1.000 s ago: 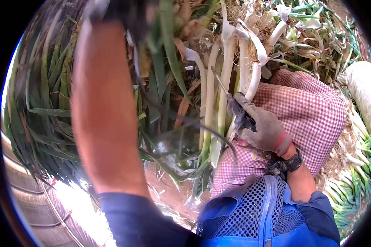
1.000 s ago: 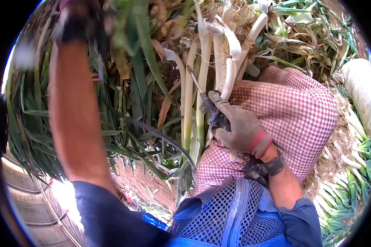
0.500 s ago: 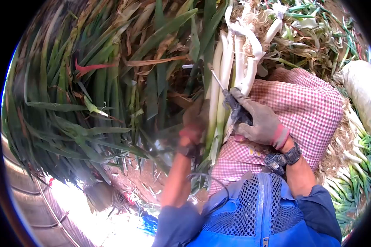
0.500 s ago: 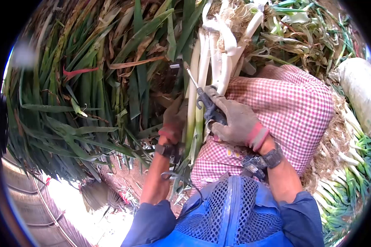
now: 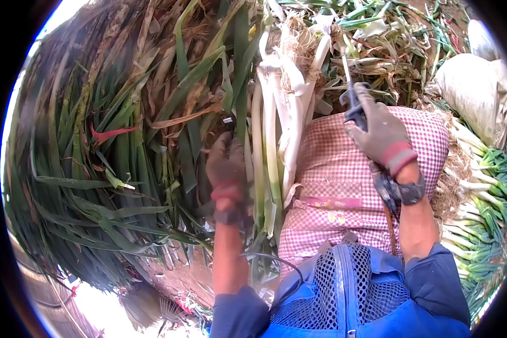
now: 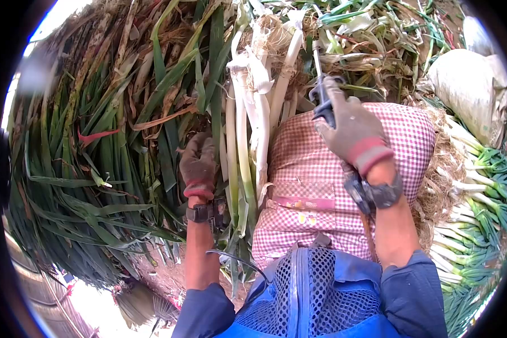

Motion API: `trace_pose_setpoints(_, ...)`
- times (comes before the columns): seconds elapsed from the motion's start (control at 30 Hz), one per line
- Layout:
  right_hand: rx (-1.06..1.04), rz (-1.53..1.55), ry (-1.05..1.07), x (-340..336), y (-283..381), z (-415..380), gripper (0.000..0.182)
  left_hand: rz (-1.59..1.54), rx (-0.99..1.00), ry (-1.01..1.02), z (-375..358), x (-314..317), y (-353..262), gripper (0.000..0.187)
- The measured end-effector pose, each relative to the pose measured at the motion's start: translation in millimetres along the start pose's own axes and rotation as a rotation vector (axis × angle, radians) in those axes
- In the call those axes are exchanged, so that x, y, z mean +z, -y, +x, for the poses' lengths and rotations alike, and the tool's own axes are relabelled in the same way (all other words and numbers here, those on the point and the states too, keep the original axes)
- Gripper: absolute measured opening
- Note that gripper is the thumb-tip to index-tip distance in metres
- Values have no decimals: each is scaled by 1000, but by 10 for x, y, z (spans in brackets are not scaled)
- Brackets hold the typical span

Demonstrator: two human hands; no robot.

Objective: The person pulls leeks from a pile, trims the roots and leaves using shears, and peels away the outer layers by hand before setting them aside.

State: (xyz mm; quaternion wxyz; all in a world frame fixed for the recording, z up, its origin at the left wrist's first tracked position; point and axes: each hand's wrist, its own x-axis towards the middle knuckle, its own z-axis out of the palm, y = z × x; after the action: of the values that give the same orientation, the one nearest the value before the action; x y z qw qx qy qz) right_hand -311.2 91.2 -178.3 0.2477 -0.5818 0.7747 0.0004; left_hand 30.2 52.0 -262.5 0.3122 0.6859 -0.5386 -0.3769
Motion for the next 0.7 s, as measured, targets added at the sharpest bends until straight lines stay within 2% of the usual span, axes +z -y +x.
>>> trace_pose_setpoints(0.03, 21, -134, 50, -1, 31, 57, 70, 109, -20, 77, 21, 7, 27, 45)
trace_pose_setpoints(0.07, 24, -134, 47, 27, -19, 168, 70, 107, -16, 79, 40, 48, 54, 45)
trace_pose_setpoints(0.13, 51, -190, 233, 148, -218, 472, 59, 366, -40, 180, 45, 123, 71, 48)
trace_pose_setpoints(0.17, 31, -189, 221, 206, -328, 598, 49, 362, -34, 180, 44, 128, 53, 48)
trace_pose_setpoints(0.27, 24, -380, 276, -107, -68, 760, 35, 410, -92, 202, 42, 131, -12, 48)
trace_pose_setpoints(0.3, 28, -475, 286, -144, -51, 822, 35, 424, -80, 189, 47, 127, -22, 45)
trace_pose_setpoints(0.37, -19, -478, 165, -147, 38, 810, 38, 443, -67, 172, 29, 115, -33, 43)
trace_pose_setpoints(0.43, -207, -354, 36, -92, 224, 663, 43, 336, 89, 43, -58, 129, -21, 36)
trace_pose_setpoints(0.47, -209, -283, 237, -133, 393, 645, 52, 340, 84, 43, -70, 149, -3, 36)
trace_pose_setpoints(0.5, -253, -167, 248, -53, 468, 614, 54, 390, 92, 37, -57, 181, 45, 32)
trace_pose_setpoints(0.57, -188, -115, 330, 82, 632, 620, 56, 442, 107, 31, 25, 208, 174, 29)
trace_pose_setpoints(0.63, -175, 2, 314, 312, 603, 640, 59, 524, 10, -27, 142, 141, 391, 27)
trace_pose_setpoints(0.7, -162, 116, 300, 441, 613, 623, 62, 587, 62, -51, 147, 56, 300, 26)
